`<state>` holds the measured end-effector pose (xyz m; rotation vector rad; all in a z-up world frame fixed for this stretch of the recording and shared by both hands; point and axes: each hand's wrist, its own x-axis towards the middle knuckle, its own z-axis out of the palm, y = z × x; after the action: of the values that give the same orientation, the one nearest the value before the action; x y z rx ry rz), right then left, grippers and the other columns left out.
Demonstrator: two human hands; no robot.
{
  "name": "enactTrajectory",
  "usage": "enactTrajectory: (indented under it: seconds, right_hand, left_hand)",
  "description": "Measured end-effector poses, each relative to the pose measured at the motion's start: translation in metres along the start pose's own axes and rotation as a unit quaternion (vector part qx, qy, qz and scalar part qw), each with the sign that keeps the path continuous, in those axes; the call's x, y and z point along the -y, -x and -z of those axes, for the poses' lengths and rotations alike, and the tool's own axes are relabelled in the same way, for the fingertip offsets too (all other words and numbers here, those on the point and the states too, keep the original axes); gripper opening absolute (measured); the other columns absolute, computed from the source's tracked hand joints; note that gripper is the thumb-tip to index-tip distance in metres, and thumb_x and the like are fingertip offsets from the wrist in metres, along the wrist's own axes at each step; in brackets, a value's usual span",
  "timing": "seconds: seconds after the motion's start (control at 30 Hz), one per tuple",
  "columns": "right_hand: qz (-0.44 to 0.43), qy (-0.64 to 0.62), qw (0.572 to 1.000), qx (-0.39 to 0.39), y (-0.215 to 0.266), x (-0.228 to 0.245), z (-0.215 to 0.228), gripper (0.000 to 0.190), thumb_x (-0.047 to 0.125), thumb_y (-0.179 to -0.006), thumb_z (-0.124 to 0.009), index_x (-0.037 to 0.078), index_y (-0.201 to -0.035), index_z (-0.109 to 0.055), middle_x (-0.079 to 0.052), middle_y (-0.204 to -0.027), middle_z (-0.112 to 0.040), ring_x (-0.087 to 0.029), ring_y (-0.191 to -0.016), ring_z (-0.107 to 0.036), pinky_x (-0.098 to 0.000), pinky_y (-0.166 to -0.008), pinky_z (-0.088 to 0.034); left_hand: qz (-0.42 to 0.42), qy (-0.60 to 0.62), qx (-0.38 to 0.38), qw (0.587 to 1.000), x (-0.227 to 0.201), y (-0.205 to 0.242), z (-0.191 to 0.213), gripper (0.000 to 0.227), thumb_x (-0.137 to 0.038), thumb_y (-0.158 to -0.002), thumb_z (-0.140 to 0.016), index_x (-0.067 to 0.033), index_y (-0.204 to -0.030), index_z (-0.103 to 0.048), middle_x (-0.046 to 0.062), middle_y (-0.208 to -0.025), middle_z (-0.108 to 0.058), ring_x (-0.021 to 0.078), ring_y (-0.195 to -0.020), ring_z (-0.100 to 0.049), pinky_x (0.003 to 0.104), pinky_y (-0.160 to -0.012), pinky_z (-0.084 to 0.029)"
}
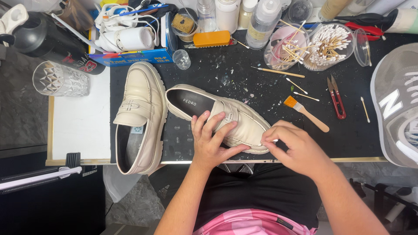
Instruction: The person cleans a beige loafer-style shoe using a cotton swab. They meticulously wipe the seams, the sole edge, and the upper leather surface. The person rotates the shoe to access different areas and occasionally dips the swab into a container of liquid.
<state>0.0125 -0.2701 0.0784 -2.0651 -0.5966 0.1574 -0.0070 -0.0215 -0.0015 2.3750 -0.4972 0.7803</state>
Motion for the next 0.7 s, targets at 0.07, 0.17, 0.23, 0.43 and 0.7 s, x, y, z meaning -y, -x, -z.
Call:
enactTrajectory:
  seconds: [0.07, 0.17, 0.23, 0.43, 0.7]
  right_hand:
    - [0.033, 0.010, 0.999, -0.015, 0.001, 0.004, -0.006, 0.015, 0.003, -0.082, -0.076, 0.003, -0.087, -0.062, -0.005, -0.093, -0.074, -0.022, -0.084, -0.070, -0.0313, -0.073, -0.055]
    - [0.101, 0.034, 0.993, -0.051, 0.003, 0.009, -0.015, 0.017, 0.001, -0.080, -0.076, 0.003, -0.086, -0.061, -0.005, -0.095, -0.074, -0.024, -0.086, -0.068, -0.0337, -0.076, -0.052]
    - [0.130, 0.049, 0.987, -0.084, 0.003, 0.010, -0.023, 0.019, 0.000, -0.080, -0.078, 0.004, -0.083, -0.060, -0.005, -0.096, -0.074, -0.023, -0.086, -0.067, -0.0351, -0.078, -0.051]
    - [0.177, 0.071, 0.974, -0.124, -0.005, 0.010, -0.045, 0.022, -0.001, -0.079, -0.080, 0.005, -0.077, -0.059, -0.006, -0.098, -0.076, -0.023, -0.085, -0.066, -0.0361, -0.078, -0.049]
    - [0.132, 0.014, 0.976, -0.175, 0.000, 0.001, -0.052, 0.020, -0.005, -0.082, -0.079, 0.002, -0.081, -0.060, -0.010, -0.098, -0.074, -0.022, -0.088, -0.068, -0.0306, -0.076, -0.054]
  left_hand:
    - [0.007, 0.003, 0.002, 1.000, -0.001, 0.000, 0.001, 0.071, -0.065, -0.070, -0.091, -0.0253, -0.124, -0.070, 0.000, -0.145, -0.052, 0.0269, -0.149, -0.030, 0.051, -0.128, -0.015]
    - [0.007, 0.005, -0.001, 1.000, -0.002, -0.001, 0.001, 0.070, -0.065, -0.071, -0.090, -0.0255, -0.125, -0.069, 0.000, -0.145, -0.051, 0.0268, -0.150, -0.030, 0.051, -0.128, -0.015]
    - [0.005, 0.005, -0.003, 1.000, -0.001, -0.001, 0.001, 0.070, -0.065, -0.072, -0.090, -0.0252, -0.125, -0.069, 0.000, -0.146, -0.051, 0.0269, -0.150, -0.030, 0.051, -0.128, -0.014]
    - [0.010, 0.001, 0.008, 1.000, -0.001, 0.000, 0.001, 0.066, -0.060, -0.075, -0.090, -0.0249, -0.127, -0.069, 0.000, -0.147, -0.051, 0.0276, -0.150, -0.030, 0.052, -0.129, -0.014]
    - [0.012, 0.023, 0.003, 1.000, -0.004, -0.008, 0.007, 0.068, -0.063, -0.074, -0.088, -0.0251, -0.127, -0.069, 0.001, -0.147, -0.050, 0.0291, -0.147, -0.032, 0.050, -0.123, -0.025]
